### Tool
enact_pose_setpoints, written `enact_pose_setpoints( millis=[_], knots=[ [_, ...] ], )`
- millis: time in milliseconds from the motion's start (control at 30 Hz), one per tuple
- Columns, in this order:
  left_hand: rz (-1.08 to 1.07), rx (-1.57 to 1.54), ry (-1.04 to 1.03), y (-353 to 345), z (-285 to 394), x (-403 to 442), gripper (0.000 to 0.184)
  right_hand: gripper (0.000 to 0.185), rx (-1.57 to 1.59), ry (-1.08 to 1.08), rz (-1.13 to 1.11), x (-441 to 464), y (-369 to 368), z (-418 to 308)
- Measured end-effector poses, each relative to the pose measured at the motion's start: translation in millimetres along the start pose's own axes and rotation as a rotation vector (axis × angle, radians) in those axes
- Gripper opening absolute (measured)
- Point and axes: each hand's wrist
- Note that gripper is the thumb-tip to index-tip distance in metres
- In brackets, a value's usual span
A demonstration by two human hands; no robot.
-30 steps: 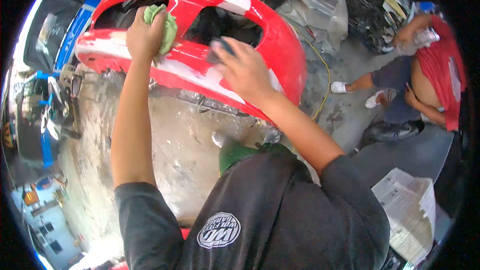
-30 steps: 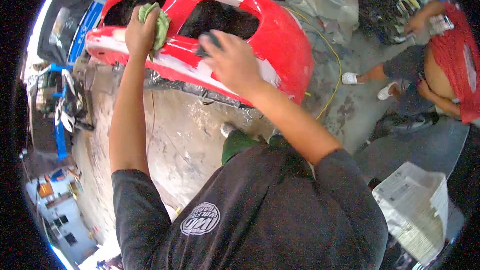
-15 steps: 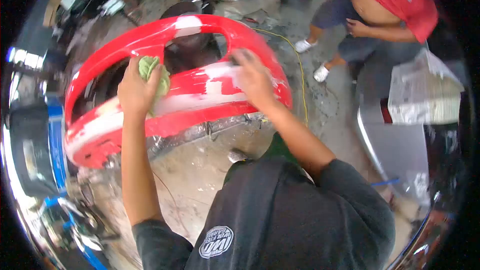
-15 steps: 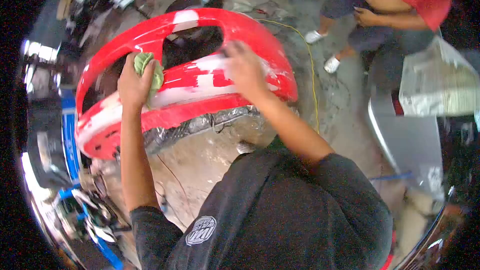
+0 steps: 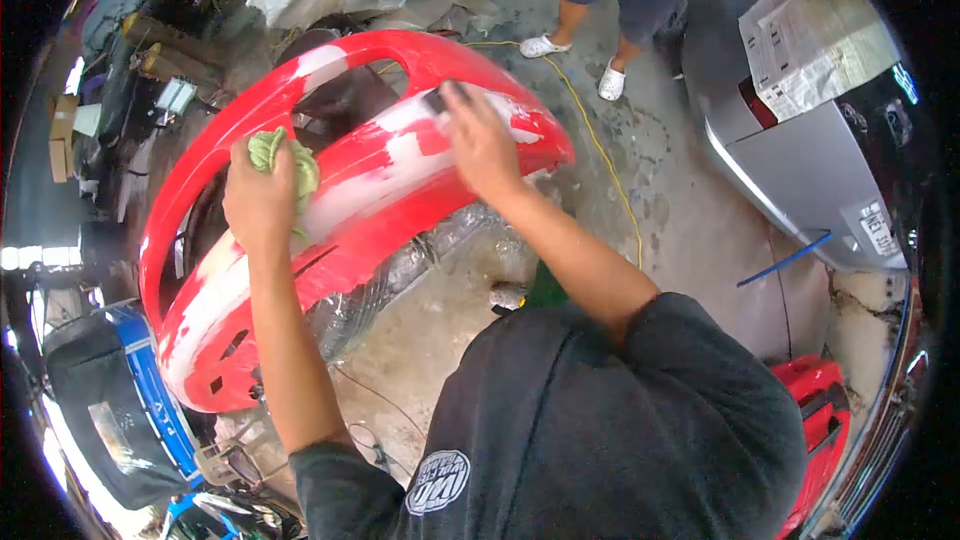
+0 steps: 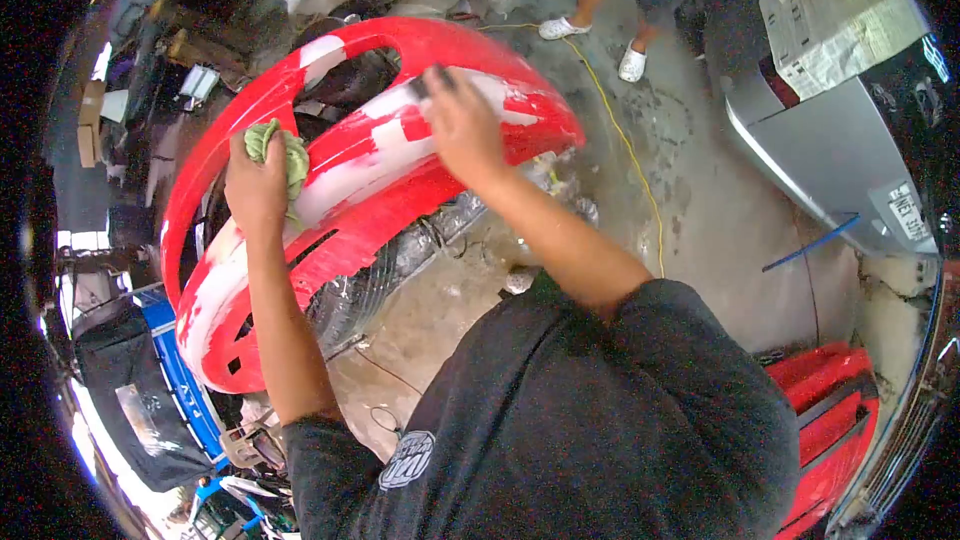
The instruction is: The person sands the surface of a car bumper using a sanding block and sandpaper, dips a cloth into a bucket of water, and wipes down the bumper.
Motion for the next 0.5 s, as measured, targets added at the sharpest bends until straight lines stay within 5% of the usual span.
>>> enact_pose_setpoints(
  millis=[100, 233, 400, 500],
  knots=[
    [-0.021, -0.022, -0.018, -1, -3, 2, 0.055, 0.046, -0.013, 0.153, -0.041, -9, 7, 5],
    [-0.008, -0.006, -0.027, -2, -2, 0, 0.057, 0.043, -0.079, -0.306, 0.121, 23, 3, 78],
    [0.01, -0.021, -0.034, -7, -7, -1, 0.05, 0.044, -0.098, 0.212, 0.121, -24, -7, -31],
    [-0.012, -0.055, -0.014, -2, -7, 3, 0.058, 0.045, -0.064, 0.065, 0.138, -25, -1, 15]
  ],
)
Point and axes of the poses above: each hand's wrist, its own x-axis towards the middle knuckle, its own y-axis out of the back of the hand, z = x × y, and after that the axes turned 11 degrees about z, right-handed
